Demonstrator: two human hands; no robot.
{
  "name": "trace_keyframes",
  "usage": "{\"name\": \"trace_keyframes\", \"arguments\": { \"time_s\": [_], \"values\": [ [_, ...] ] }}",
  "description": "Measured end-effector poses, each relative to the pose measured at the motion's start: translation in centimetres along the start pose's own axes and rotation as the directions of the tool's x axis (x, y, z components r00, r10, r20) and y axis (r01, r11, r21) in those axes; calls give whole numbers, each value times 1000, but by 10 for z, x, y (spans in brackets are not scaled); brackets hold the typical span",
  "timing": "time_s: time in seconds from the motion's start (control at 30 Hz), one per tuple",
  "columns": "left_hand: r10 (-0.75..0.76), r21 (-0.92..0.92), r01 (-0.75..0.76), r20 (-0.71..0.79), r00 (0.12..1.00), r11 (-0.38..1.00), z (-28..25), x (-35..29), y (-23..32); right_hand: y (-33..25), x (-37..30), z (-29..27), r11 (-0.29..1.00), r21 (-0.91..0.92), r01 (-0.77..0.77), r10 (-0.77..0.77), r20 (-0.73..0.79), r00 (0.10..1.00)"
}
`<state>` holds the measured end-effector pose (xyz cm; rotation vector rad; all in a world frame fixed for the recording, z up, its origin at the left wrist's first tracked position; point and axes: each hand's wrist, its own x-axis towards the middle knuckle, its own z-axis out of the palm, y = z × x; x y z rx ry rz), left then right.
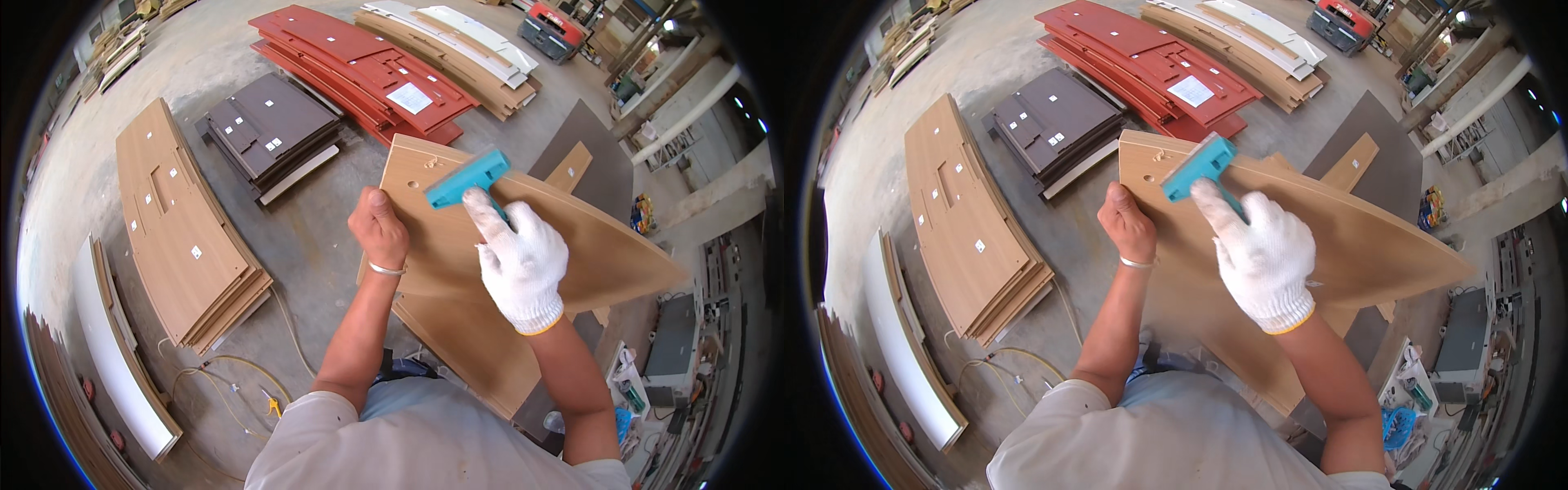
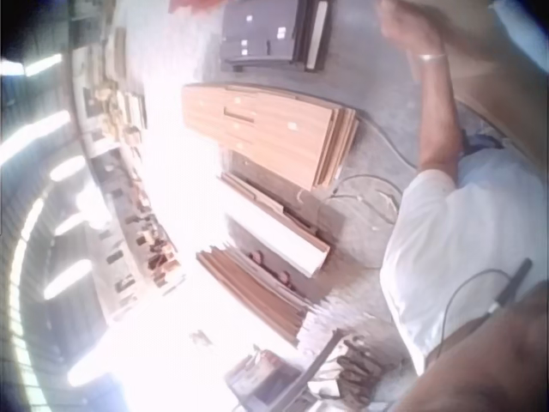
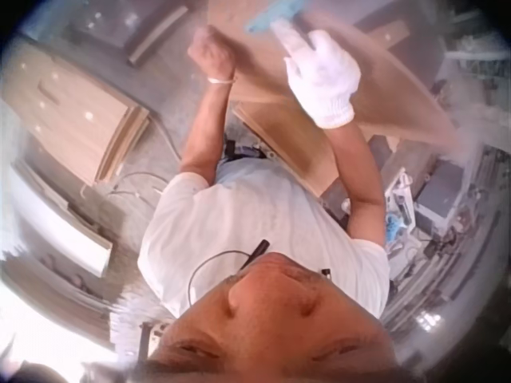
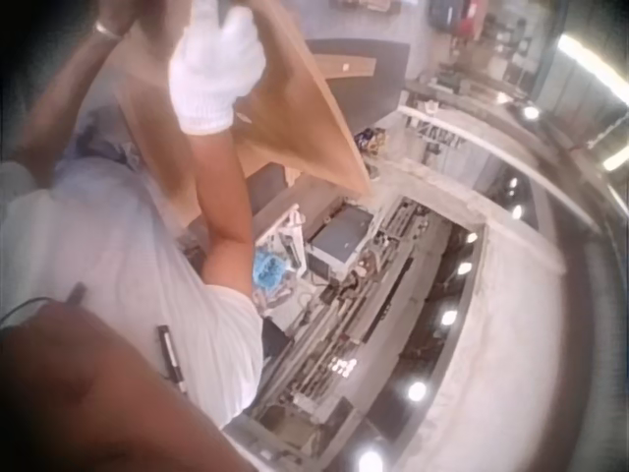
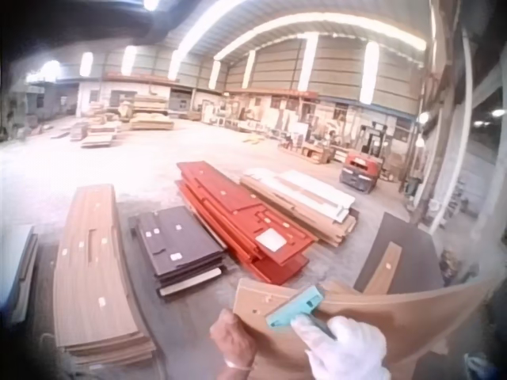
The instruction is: The person wipes a large wooden panel with a cloth, applies liquid from a bottle, and uses a blue scraper tool to smooth the surface. The person handles multiple panels, moving them between stacks and the workbench, and continues wiping and scraping the panel surfaces.
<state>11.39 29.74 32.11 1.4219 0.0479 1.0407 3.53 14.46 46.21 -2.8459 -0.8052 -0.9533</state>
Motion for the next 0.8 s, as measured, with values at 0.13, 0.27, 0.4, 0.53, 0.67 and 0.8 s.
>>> {"name": "trace_keyframes", "arguments": {
  "time_s": [0.13,0.27,0.4,0.53,0.67,0.8],
  "values": [
    [-12,0,12,-7,1000,1000,0,-4,-6,-14,24,3,999,-28,30,-31,-27,999],
    [1,4,-1,-17,1000,1000,-2,-4,-5,-9,15,-2,1000,9,7,-7,10,1000],
    [20,4,-20,-10,1000,1000,-1,-3,-3,-5,14,-2,1000,26,15,-15,9,1000],
    [20,-24,-20,-24,1000,1000,1,-3,-2,-20,30,-3,1000,-8,-3,4,62,998],
    [5,10,-4,-24,1000,1000,-1,-4,-3,-15,22,-8,1000,15,-28,26,106,994],
    [6,21,-5,-18,1000,1000,-1,-5,-3,-8,25,3,996,35,83,-83,8,997]
  ]
}}
